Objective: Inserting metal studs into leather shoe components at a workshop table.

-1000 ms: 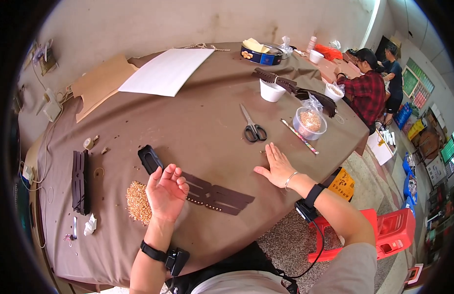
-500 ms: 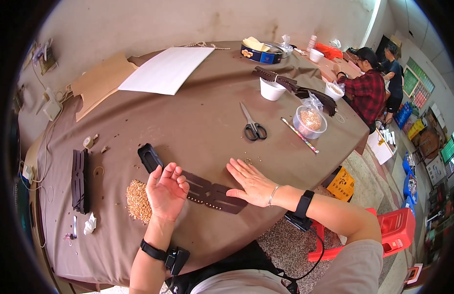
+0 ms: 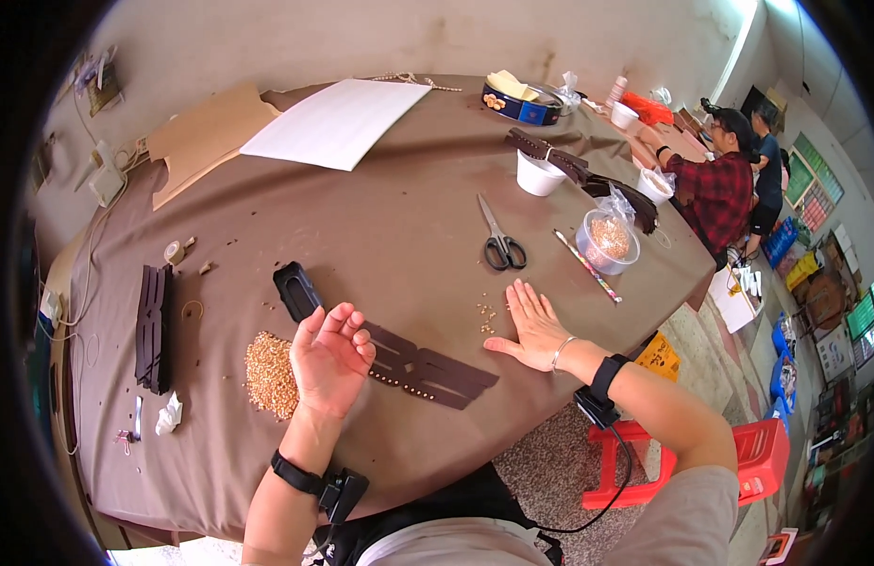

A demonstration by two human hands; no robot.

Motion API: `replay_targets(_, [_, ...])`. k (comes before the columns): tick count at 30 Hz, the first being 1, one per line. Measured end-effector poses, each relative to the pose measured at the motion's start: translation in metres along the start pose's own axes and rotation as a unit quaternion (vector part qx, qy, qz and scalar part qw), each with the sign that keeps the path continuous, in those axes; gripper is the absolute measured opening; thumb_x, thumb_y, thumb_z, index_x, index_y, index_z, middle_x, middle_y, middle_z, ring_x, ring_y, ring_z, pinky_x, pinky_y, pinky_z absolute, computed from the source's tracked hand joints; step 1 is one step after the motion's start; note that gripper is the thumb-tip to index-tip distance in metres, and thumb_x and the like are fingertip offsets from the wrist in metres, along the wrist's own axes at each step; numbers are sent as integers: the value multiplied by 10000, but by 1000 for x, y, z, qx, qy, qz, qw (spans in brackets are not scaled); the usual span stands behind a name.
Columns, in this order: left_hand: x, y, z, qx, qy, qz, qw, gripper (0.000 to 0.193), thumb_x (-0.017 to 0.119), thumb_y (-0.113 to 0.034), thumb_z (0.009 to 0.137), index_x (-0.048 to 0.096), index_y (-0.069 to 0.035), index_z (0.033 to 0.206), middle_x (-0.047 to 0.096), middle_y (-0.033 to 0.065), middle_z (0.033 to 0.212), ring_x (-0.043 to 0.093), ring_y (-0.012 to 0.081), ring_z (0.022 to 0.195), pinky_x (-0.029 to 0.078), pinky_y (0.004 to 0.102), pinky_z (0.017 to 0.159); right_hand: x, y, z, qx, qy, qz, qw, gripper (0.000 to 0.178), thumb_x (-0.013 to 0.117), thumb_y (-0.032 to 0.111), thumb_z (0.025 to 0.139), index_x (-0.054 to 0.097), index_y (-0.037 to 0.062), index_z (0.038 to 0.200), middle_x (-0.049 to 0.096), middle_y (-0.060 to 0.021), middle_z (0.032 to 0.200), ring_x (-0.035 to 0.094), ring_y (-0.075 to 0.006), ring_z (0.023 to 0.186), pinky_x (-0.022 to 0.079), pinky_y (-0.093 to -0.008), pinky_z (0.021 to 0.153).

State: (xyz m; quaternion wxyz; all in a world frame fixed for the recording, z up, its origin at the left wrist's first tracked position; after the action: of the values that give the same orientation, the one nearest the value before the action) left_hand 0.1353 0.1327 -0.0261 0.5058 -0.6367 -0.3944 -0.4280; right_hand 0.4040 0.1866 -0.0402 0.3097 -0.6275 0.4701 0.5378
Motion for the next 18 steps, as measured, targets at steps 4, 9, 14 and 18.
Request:
replay_targets(4, [1, 0, 1, 2, -1, -1, 1000, 280, 533, -315, 871, 591, -51, 944, 612, 55, 865, 535, 175, 713, 456, 289, 657, 0, 13, 11, -24, -21, 4, 999, 1054, 330, 744, 821, -2, -37, 1445, 1, -231, 1517, -1, -323, 1420, 48, -430, 1147])
replay_targets(9, [2, 1, 0, -3, -3, -5, 1000, 278, 526, -311, 873, 588, -48, 938, 610, 59, 862, 529, 180, 708, 454, 289, 654, 2, 31, 20, -52, -41, 3, 998, 1036, 327, 743, 822, 39, -29, 1449, 41, -225, 1518, 29, -323, 1419, 58, -429, 1147])
replay_targets(14, [3, 4, -1, -11, -3, -2, 1000, 275, 522, -309, 873, 587, -49, 932, 608, 59, 859, 527, 181, 710, 451, 287, 653, 3, 53, 22, -76, -51, -1, 996, 1028, 335, 737, 825, 55, -31, 1448, 54, -217, 1519, 42, -322, 1418, 65, -429, 1148])
replay_targets(18, [2, 3, -2, -5, -3, 0, 1000, 273, 524, -312, 873, 589, -54, 935, 608, 56, 861, 530, 181, 716, 450, 286, 658, 4, 77, 26, -105, -63, -2, 993, 1011, 339, 727, 832, 85, -35, 1446, 65, -220, 1517, 49, -325, 1417, 67, -435, 1147])
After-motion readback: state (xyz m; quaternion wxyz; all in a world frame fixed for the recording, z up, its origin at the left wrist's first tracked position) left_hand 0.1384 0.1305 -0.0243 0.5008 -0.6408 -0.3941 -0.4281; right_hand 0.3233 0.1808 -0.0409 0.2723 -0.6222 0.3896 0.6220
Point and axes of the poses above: each hand's wrist, its own z-axis towards the middle knuckle, its own x-axis out of the palm, y = z × x, the point moved 8 cm from there along z, towards the middle knuckle
